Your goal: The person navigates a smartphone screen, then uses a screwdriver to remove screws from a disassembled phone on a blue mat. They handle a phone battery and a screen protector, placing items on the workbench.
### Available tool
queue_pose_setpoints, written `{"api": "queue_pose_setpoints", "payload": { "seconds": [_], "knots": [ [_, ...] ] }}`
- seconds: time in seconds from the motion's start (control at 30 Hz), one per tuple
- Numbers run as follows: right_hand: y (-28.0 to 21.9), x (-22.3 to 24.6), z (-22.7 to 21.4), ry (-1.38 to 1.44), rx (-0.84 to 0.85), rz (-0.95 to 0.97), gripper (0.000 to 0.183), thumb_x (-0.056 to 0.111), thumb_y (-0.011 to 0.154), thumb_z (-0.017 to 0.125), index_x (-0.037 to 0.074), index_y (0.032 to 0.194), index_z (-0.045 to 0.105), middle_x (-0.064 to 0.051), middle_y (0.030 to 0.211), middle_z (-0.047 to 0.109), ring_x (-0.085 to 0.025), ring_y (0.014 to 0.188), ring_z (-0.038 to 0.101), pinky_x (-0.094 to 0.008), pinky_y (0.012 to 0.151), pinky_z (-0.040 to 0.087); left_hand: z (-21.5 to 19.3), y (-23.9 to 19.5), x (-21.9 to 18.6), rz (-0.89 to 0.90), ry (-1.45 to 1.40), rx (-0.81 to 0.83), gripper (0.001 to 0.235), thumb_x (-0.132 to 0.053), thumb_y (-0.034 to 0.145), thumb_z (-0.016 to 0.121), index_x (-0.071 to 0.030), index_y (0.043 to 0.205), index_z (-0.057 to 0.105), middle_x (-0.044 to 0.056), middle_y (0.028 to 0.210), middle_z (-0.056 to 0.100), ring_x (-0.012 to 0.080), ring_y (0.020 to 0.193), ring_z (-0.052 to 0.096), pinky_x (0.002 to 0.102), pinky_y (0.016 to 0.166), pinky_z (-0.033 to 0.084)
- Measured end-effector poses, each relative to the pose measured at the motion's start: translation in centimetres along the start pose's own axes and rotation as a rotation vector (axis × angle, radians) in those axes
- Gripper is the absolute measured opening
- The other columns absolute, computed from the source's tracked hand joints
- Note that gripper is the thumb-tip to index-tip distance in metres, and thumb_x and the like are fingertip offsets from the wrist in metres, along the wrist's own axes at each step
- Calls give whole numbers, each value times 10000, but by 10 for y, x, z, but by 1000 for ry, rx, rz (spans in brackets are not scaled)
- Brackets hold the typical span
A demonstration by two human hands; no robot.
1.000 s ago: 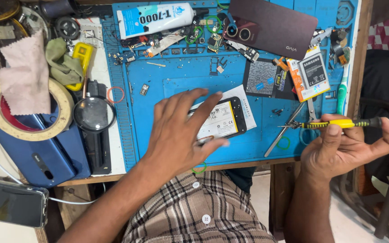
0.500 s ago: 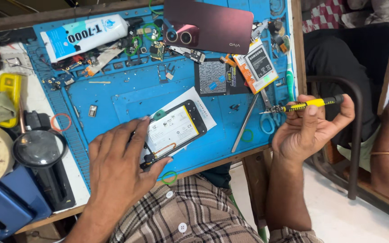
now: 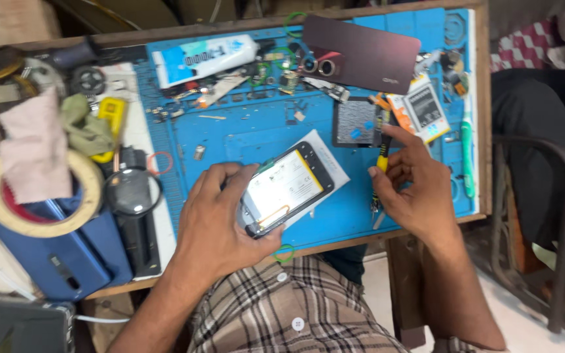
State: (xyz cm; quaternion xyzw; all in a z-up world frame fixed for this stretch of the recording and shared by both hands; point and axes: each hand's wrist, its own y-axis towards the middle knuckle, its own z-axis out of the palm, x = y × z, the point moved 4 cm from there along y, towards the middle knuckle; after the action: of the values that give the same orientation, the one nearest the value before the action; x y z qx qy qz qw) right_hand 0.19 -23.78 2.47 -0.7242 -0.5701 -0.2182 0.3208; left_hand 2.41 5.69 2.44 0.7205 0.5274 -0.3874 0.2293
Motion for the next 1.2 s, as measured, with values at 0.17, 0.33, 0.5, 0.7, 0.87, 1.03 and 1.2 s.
{"api": "queue_pose_setpoints", "payload": {
  "seconds": [0.17,0.33,0.5,0.7,0.87,1.03,1.2],
  "knots": [
    [15,74,1,-423,67,-135,635,170,752,928,106,1332,676,-95,917,714,-235,652,662,-353,590,519,-22,-2,14,34,-300,86,777,-402,664,905,56,1248,674,180,1129,706,285,1021,708,381,914,558],
    [4,125,0,-314,32,-813,674,252,638,895,27,1223,647,-165,1201,666,-354,1132,648,-471,938,541,-16,-2,36,-318,-715,588,678,-428,790,885,16,1294,794,181,790,678,205,632,537,354,547,394],
    [17,88,15,28,322,-737,402,90,779,817,45,1152,673,-95,1174,737,-272,1153,722,-407,966,591,-19,18,21,-103,-874,735,755,-594,909,714,96,1216,740,139,899,749,172,782,705,272,648,544],
    [22,30,40,909,300,-216,348,136,935,828,15,1216,661,-105,1037,731,-214,900,718,-355,803,601,-30,29,45,-159,-1397,718,1237,-949,743,209,43,1379,585,223,1088,761,307,944,767,392,780,619],
    [7,31,70,1315,269,-26,476,142,925,829,19,1323,599,-118,1139,722,-244,932,719,-358,735,587,5,50,34,52,-1377,236,1221,-938,853,159,33,1506,507,194,1337,642,297,1247,613,474,1124,486],
    [-7,58,98,1410,322,73,486,131,952,782,26,1370,556,-132,1132,716,-261,908,721,-365,760,589,36,57,5,-15,-1726,154,1139,-868,878,103,3,1510,478,153,1338,661,239,1306,629,379,1165,476],
    [-10,66,118,1484,365,117,454,131,985,741,28,1375,532,-115,1160,702,-235,959,712,-353,807,582,24,66,7,-44,-1738,149,1078,-837,989,103,34,1469,520,247,1232,681,313,1178,673,437,1068,567]
  ]
}}
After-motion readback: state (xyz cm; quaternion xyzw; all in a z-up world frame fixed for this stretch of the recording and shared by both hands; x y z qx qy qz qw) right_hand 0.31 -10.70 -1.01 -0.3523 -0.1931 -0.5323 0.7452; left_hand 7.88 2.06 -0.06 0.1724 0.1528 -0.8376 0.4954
